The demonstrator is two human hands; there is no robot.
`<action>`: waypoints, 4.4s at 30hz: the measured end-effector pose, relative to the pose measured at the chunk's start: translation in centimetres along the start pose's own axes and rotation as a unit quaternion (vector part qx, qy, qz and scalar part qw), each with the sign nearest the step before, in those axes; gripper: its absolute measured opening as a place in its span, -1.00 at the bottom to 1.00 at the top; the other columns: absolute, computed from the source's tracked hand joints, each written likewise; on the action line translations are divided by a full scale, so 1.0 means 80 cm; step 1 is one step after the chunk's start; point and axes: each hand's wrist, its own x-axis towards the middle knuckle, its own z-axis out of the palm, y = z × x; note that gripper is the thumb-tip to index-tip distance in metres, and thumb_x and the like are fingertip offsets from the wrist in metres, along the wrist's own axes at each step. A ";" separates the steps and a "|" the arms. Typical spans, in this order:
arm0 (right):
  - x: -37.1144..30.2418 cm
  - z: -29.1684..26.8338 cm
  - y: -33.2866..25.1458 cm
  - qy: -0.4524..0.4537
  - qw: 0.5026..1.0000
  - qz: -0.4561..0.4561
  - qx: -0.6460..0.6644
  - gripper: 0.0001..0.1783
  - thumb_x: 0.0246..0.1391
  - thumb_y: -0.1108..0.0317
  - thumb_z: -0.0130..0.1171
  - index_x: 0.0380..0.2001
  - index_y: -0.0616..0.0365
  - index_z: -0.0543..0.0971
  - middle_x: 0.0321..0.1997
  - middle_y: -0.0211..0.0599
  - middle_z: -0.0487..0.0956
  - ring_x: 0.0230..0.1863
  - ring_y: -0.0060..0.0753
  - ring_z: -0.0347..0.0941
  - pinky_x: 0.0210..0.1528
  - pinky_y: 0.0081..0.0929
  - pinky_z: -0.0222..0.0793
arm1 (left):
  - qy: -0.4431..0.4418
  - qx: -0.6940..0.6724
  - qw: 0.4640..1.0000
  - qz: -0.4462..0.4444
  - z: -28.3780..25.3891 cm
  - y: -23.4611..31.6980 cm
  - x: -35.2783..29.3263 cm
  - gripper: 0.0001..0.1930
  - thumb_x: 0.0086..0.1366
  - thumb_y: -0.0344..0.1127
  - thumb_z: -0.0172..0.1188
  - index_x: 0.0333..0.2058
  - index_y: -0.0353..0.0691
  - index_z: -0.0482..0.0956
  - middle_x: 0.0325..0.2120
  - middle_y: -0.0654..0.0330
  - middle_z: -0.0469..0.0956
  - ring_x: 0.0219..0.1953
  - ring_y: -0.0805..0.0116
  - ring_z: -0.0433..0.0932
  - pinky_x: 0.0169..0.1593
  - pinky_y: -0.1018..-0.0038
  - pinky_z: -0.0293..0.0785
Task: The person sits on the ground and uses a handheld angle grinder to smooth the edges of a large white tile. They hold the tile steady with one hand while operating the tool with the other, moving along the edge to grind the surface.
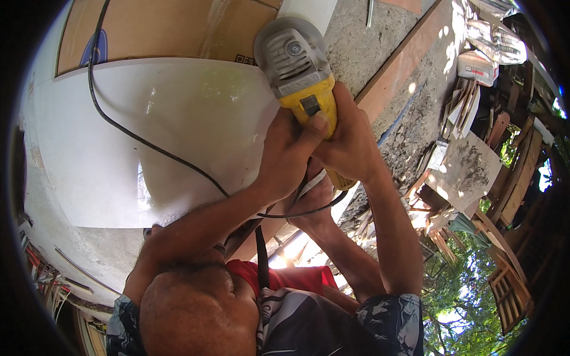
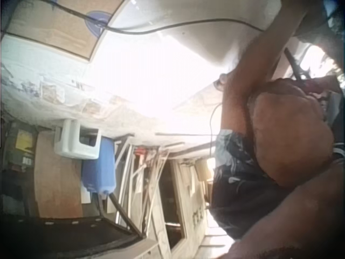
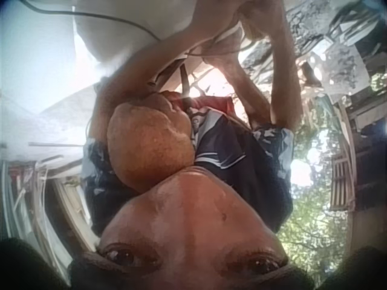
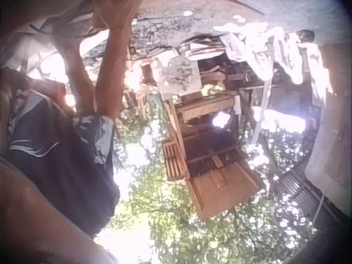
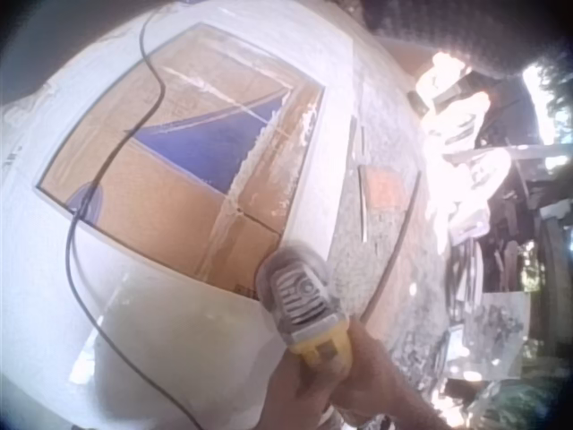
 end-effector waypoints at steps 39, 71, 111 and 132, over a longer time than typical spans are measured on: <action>-0.005 0.006 0.000 0.000 1.000 0.024 0.020 -0.29 0.05 0.45 0.44 0.29 0.19 0.47 0.02 -0.09 0.73 0.04 -0.08 0.72 0.11 -0.18 0.61 | -0.001 0.022 1.000 -0.003 -0.004 0.007 -0.002 -0.44 0.55 -0.14 0.39 0.30 -0.40 0.43 0.06 -0.04 0.71 0.08 0.24 0.75 0.18 0.30 0.65; -0.006 0.000 0.003 0.019 1.000 0.018 -0.013 -0.28 -0.02 0.39 0.47 0.26 0.17 0.47 -0.04 0.04 0.76 0.02 0.21 0.76 0.09 -0.08 0.63 | -0.013 0.006 1.000 -0.010 -0.001 -0.005 0.005 -0.47 0.56 -0.17 0.38 0.30 -0.37 0.44 0.03 -0.02 0.72 0.04 0.27 0.75 0.16 0.32 0.65; 0.001 -0.012 -0.016 -0.005 0.997 0.056 -0.047 -0.19 0.07 0.52 0.44 0.42 0.26 0.44 0.21 -0.18 0.68 0.21 -0.34 0.61 0.32 -0.30 0.51 | -0.036 -0.020 0.999 0.002 0.002 0.008 0.013 -0.44 0.58 -0.14 0.37 0.32 -0.39 0.42 0.08 0.01 0.68 0.09 0.31 0.69 0.22 0.32 0.60; 0.005 -0.012 -0.016 0.032 0.998 -0.011 -0.058 -0.37 0.04 0.34 0.54 0.09 0.19 0.41 -0.17 0.08 0.76 -0.10 0.28 0.77 -0.07 -0.07 0.64 | -0.056 -0.016 0.998 -0.006 0.002 0.013 0.017 -0.43 0.58 -0.09 0.36 0.32 -0.38 0.42 0.05 0.06 0.69 0.06 0.33 0.69 0.20 0.33 0.61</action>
